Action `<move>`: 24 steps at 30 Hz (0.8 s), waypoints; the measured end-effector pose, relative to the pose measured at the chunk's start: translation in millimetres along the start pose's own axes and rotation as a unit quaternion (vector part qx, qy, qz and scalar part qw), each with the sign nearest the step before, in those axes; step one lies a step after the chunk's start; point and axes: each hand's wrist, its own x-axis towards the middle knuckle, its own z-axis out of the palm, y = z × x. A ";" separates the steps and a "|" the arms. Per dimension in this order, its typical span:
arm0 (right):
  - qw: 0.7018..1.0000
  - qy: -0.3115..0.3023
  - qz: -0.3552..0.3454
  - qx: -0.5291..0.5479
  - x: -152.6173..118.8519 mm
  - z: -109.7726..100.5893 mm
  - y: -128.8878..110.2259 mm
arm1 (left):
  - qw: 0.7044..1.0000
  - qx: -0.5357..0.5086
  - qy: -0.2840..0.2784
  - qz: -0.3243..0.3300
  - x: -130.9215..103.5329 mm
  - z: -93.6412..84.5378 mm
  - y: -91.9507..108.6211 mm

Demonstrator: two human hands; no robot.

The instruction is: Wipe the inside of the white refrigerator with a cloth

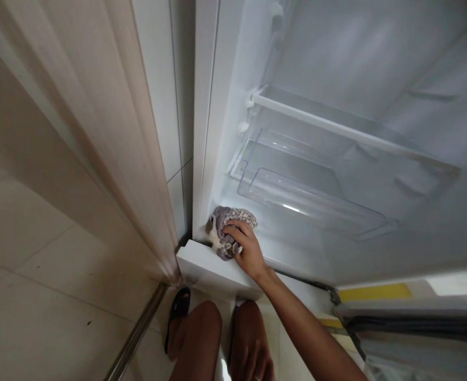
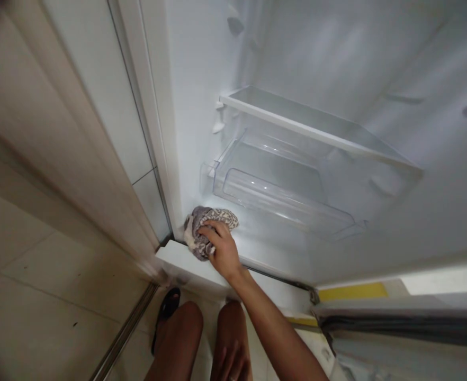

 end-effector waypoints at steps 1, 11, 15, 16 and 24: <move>1.000 -0.011 0.007 -0.025 -1.9 -9.2 4.2 | 1.000 -0.003 0.006 0.016 -0.7 4.2 0.7; 0.891 0.181 0.280 -0.309 -78.2 -127.2 62.8 | 0.972 0.007 0.169 0.162 11.7 25.9 23.2; 0.826 0.227 0.339 -0.388 -104.8 -137.5 54.7 | 0.970 -0.015 0.190 0.148 17.9 27.8 27.5; 0.823 0.227 0.337 -0.397 -105.9 -134.0 52.3 | 0.971 -0.014 0.185 0.148 18.6 28.2 27.7; 0.797 0.174 0.413 -0.405 -32.9 -122.3 99.5 | 0.980 -0.014 0.150 0.132 24.0 26.4 27.6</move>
